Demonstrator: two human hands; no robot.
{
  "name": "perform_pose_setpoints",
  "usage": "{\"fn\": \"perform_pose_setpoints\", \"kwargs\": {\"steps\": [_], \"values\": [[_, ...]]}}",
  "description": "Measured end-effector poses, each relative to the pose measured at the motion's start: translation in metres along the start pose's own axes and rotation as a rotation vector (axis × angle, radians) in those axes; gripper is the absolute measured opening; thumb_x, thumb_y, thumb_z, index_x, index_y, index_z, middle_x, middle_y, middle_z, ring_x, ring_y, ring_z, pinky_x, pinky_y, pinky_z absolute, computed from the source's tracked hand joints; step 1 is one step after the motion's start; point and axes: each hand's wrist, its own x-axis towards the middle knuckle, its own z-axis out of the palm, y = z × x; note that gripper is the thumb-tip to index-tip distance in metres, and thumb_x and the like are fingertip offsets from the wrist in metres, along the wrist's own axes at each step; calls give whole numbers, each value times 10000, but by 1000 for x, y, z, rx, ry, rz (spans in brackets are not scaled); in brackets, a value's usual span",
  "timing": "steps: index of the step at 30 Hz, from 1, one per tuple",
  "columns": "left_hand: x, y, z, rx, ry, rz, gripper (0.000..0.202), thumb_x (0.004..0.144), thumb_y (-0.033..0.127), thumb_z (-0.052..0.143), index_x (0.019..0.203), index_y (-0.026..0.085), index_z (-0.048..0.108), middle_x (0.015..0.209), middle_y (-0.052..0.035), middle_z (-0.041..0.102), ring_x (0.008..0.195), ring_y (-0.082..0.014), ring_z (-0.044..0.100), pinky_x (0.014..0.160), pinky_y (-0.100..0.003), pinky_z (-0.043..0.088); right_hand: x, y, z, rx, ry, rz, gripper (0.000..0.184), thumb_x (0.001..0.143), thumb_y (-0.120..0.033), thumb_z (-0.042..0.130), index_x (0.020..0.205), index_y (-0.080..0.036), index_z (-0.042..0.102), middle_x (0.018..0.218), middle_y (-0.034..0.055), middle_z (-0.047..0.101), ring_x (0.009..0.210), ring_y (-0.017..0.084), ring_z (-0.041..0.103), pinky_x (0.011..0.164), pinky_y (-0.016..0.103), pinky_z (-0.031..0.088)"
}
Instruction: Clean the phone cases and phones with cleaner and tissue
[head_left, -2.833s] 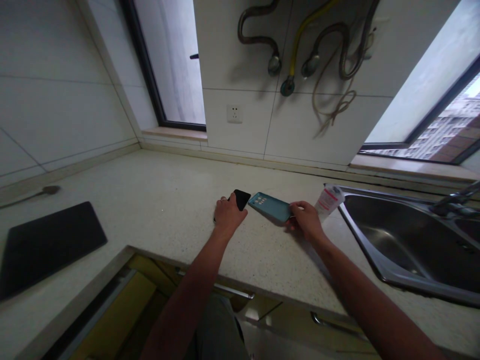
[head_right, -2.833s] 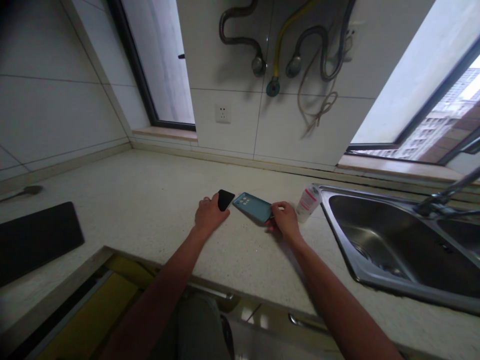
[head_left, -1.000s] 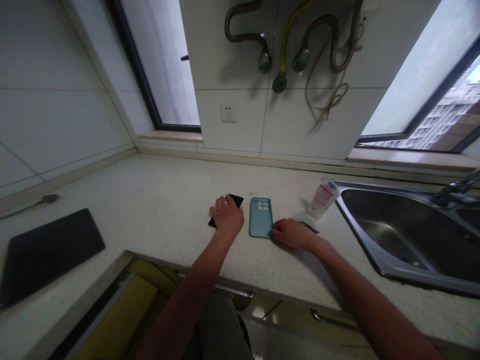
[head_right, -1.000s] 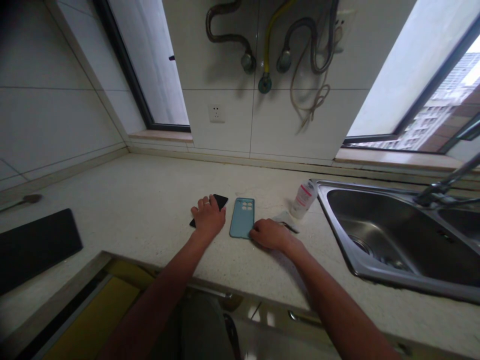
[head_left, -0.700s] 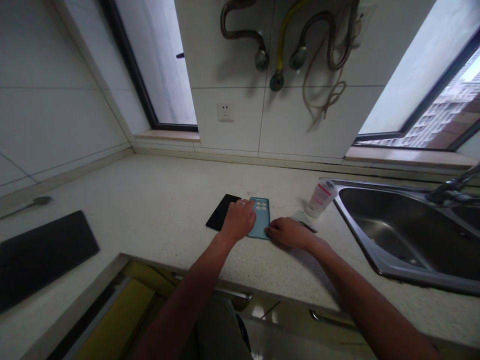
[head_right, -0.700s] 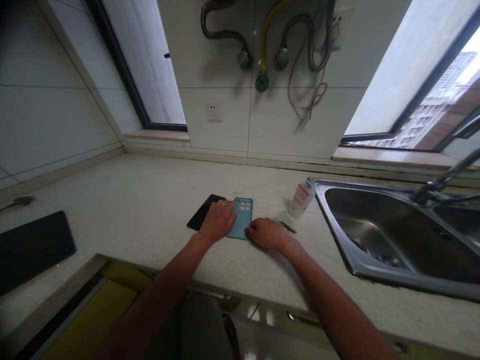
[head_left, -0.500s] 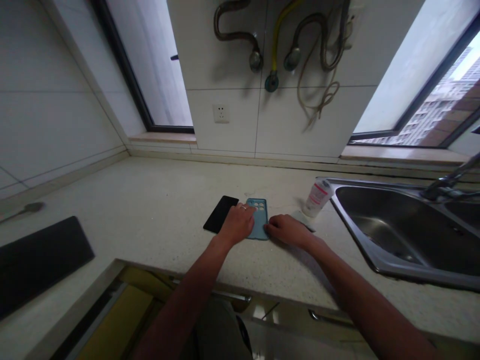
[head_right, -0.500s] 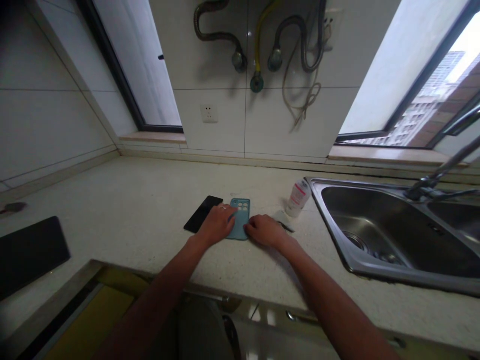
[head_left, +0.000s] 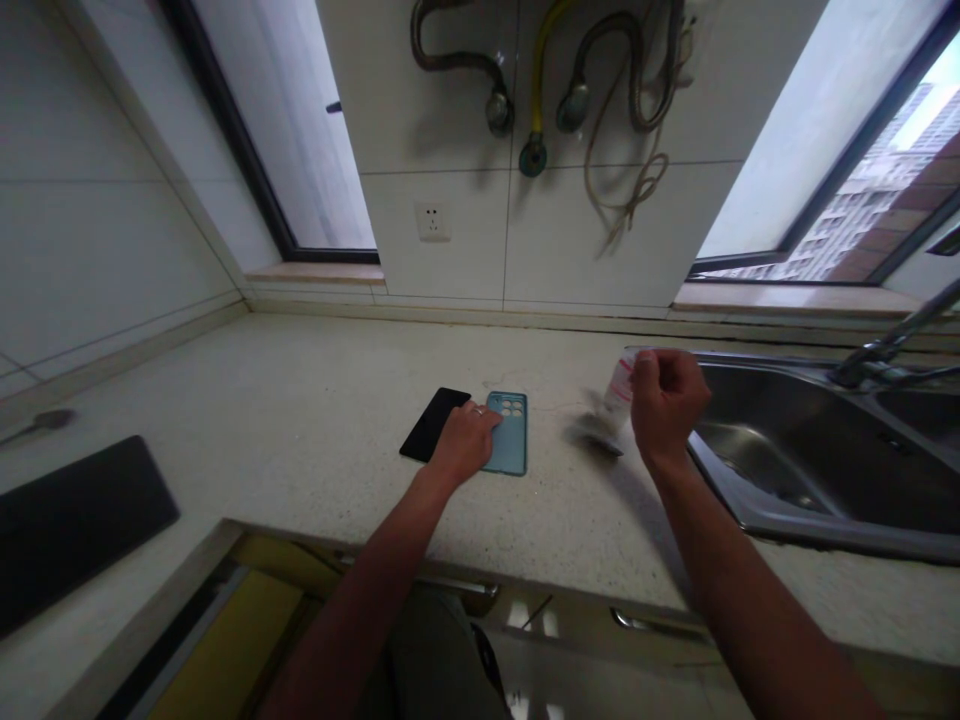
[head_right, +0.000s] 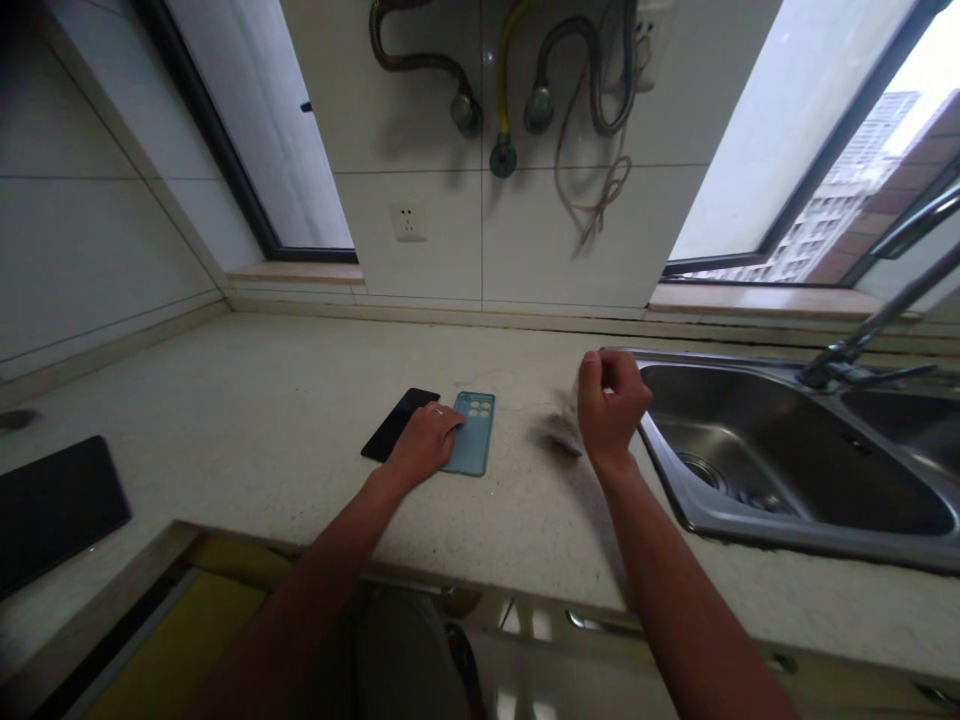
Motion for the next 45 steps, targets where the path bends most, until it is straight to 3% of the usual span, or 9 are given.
{"fn": "perform_pose_setpoints", "kwargs": {"steps": [4, 8, 11, 18, 22, 26, 34, 38, 45], "values": [[1, -1, -1, -14, 32, -14, 318, 856, 74, 479, 1045, 186, 708, 1050, -106, 700, 1035, -248, 581, 894, -411, 477, 7, 16, 3, -34, 74, -56, 215, 850, -375, 525, 956, -191, 559, 896, 54, 597, 820, 196, 571, 787, 358, 482], [1, -2, 0, -54, 83, 13, 290, 858, 82, 488, 1033, 170, 703, 1043, -98, 702, 1028, -234, 590, 927, -403, 472, 11, 40, 9, -141, -48, 23, 450, 723, -415, 647, 1096, -190, 536, 1125, 116, 570, 1096, 278, 527, 957, 470, 434], [2, -3, 2, -108, 123, 51, 277, 868, 89, 490, 1033, 170, 697, 1041, -92, 709, 1024, -220, 600, 949, -411, 464, 12, 60, 15, -103, -266, 261, 585, 663, -449, 705, 1158, -203, 516, 1076, 88, 605, 998, 258, 582, 947, 479, 448], [4, 6, 4, -180, 211, 137, 253, 873, 102, 491, 1010, 168, 694, 999, -92, 713, 1005, -219, 606, 938, -415, 478, 9, 78, 26, 110, -205, 432, 472, 656, -492, 686, 973, -145, 641, 832, 47, 668, 735, 192, 603, 725, 340, 503], [4, 10, 1, -234, 276, 162, 246, 882, 116, 475, 995, 168, 688, 971, -86, 710, 973, -211, 616, 934, -408, 485, 5, 75, 29, 103, -184, 412, 457, 688, -535, 676, 899, -131, 694, 785, 52, 685, 758, 215, 624, 742, 349, 505], [3, 16, -2, -344, 312, 107, 244, 929, 188, 454, 1031, 177, 675, 1002, -86, 701, 970, -200, 626, 929, -392, 489, 0, 61, 37, 458, -118, 490, 535, 678, -567, 702, 1009, -147, 669, 961, 81, 716, 888, 228, 668, 815, 373, 537], [4, 36, 2, -1111, 155, -204, 771, 833, 521, 666, 1456, 185, 361, 1363, -188, 516, 883, -169, 655, 679, -287, 545, -28, 8, 41, 964, -596, 615, 492, 762, -682, 634, 1070, -299, 615, 1301, 43, 642, 1286, 230, 548, 1062, 428, 463], [8, 40, 5, -1352, 42, -275, 894, 750, 539, 749, 1460, 172, 348, 1260, -195, 584, 822, -189, 681, 595, -287, 564, -41, -3, 44, 967, -728, 655, 556, 784, -750, 549, 1132, -321, 611, 1356, 44, 608, 1352, 237, 483, 1078, 454, 449], [11, 25, -2, -1501, 215, -263, 814, 674, 512, 816, 1329, 180, 467, 1242, -152, 608, 951, -230, 687, 794, -384, 607, -45, 0, 43, 919, -786, 714, 565, 760, -731, 603, 1112, -289, 630, 1338, 65, 630, 1318, 266, 514, 1047, 455, 485]]}}
